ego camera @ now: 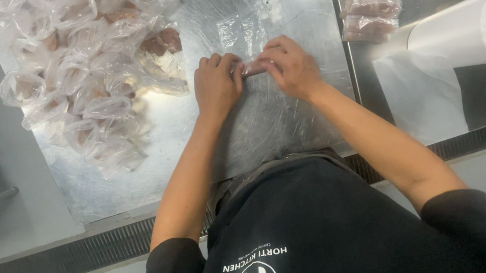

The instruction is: The person wraps individual portions of food in plastic wrap by hand and places them in a stack.

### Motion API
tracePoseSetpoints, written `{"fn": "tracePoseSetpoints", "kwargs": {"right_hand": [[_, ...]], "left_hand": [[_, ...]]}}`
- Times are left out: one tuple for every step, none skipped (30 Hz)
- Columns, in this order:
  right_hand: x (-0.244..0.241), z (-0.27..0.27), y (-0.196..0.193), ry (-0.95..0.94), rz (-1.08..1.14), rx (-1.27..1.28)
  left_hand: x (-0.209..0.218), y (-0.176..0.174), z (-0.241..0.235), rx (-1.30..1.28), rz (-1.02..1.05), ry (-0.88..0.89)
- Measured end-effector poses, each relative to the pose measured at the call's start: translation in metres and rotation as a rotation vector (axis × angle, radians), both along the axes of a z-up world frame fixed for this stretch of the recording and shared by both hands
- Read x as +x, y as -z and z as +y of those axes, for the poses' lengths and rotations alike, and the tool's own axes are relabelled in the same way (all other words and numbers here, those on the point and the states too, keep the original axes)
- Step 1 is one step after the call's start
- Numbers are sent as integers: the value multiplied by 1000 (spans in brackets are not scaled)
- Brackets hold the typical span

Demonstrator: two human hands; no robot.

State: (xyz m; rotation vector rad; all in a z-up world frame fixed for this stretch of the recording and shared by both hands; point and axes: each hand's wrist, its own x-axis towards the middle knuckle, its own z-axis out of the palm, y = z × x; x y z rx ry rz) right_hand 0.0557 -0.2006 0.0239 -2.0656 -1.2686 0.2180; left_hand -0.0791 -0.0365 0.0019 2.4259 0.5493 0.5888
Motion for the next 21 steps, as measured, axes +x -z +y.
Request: {"fn": "tracePoseSetpoints", "kwargs": {"right_hand": [[3,1,-1,-43,-48,-31],[5,2,-2,-86,-95,-63],[7,3,-4,-128,-142,-94],[8,2,-5,-129,-102,-133],[10,2,-6,-129,-62,-172],[12,2,-7,-127,-25,-209],[14,1,-8,-118,11,-236],[15,2,-8,-111,46,-260],[15,2,-8,-104,82,-285],[14,3,-7,-111,57,-206],[12,3,-6,-119,32,-127],[11,2,-4,-127,8,-51],[8,1,-3,-129,-32,-43],[11,2,-3,-130,-81,-31],[14,3,-3,-132,-129,-19],[14,5,-3,-157,-130,-25],[15,7,-3,-182,-132,-30],[16,7,-2,-204,-136,-36],[18,7,-2,-203,-108,-76],[19,6,-2,-199,-79,-116],[20,4,-2,-195,-50,-156]], "left_hand": [[4,0,0,6,17,-33],[4,-1,0,2,-21,-44],[3,-1,1,-2,-59,-56],[1,-2,0,-9,-96,-66],[-3,-2,1,-6,-107,14],[-8,-2,4,0,-120,96],[-11,-2,5,5,-134,178],[-14,-2,7,29,-125,180],[-16,-1,8,52,-115,182],[-19,1,8,73,-100,179],[-19,3,9,59,-101,145],[-17,6,6,41,-102,111],[-16,8,3,24,-103,78],[-10,10,3,25,-100,55],[-4,10,2,27,-96,32],[-3,10,2,29,-88,6],[-2,9,2,31,-90,10],[-3,9,2,32,-94,17],[-3,8,2,33,-98,24],[-6,7,2,43,-112,90],[-10,6,3,54,-126,156]]}}
